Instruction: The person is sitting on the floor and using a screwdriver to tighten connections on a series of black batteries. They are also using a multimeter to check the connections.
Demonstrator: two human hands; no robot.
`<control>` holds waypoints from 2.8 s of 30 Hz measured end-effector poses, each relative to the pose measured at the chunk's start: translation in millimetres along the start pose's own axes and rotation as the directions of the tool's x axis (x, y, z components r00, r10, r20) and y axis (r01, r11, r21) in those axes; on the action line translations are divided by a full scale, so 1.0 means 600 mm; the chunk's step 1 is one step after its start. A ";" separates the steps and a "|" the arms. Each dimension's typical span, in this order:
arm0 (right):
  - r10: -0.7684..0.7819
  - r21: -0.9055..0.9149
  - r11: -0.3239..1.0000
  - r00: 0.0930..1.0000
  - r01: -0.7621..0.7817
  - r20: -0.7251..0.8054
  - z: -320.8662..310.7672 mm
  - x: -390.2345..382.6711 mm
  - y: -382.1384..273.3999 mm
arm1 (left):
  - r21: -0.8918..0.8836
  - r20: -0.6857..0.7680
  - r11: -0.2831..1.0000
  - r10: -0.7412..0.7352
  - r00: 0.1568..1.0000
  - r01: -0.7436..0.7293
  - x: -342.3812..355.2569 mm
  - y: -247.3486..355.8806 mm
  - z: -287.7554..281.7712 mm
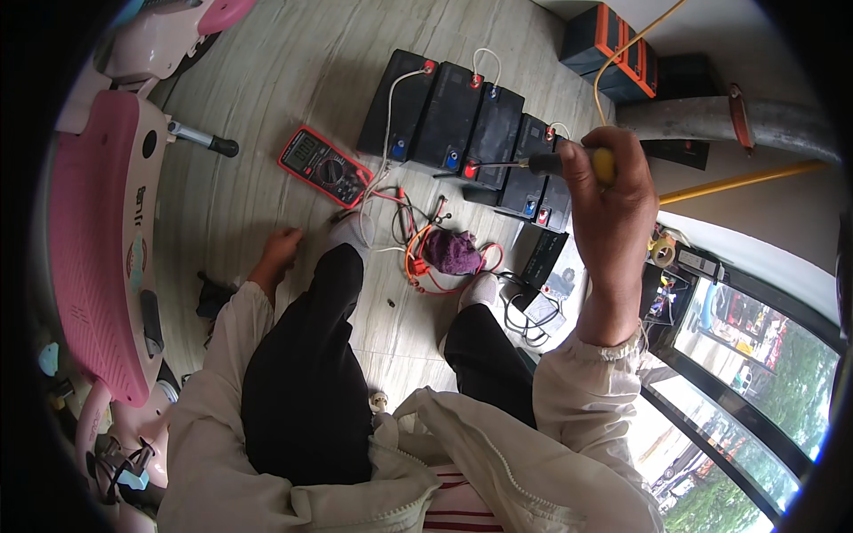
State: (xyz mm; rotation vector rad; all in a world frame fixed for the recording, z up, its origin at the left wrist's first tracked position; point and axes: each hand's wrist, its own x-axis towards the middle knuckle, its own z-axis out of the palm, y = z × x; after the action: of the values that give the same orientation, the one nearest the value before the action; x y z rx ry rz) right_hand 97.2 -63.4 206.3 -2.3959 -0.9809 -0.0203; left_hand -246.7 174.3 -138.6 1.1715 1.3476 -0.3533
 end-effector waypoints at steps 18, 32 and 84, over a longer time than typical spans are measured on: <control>0.038 0.260 0.965 0.999 -0.033 -0.015 0.006 -0.003 -0.020 | 0.062 -0.002 0.998 0.011 1.000 -0.010 0.004 -0.006 -0.011; -0.033 0.172 0.984 0.996 0.048 -0.088 0.012 -0.001 -0.004 | 0.064 -0.022 0.998 -0.001 1.000 0.002 -0.007 0.010 -0.007; -0.011 0.306 0.952 0.999 0.000 0.034 0.010 -0.009 -0.003 | 0.120 -0.028 0.991 0.061 0.998 -0.057 -0.002 -0.001 -0.004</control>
State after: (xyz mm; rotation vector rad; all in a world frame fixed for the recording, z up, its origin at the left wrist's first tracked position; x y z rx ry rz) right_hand 90.9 -63.0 201.2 -2.1151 -0.9316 0.1619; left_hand -249.1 175.5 -137.4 1.3186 1.3306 -0.3781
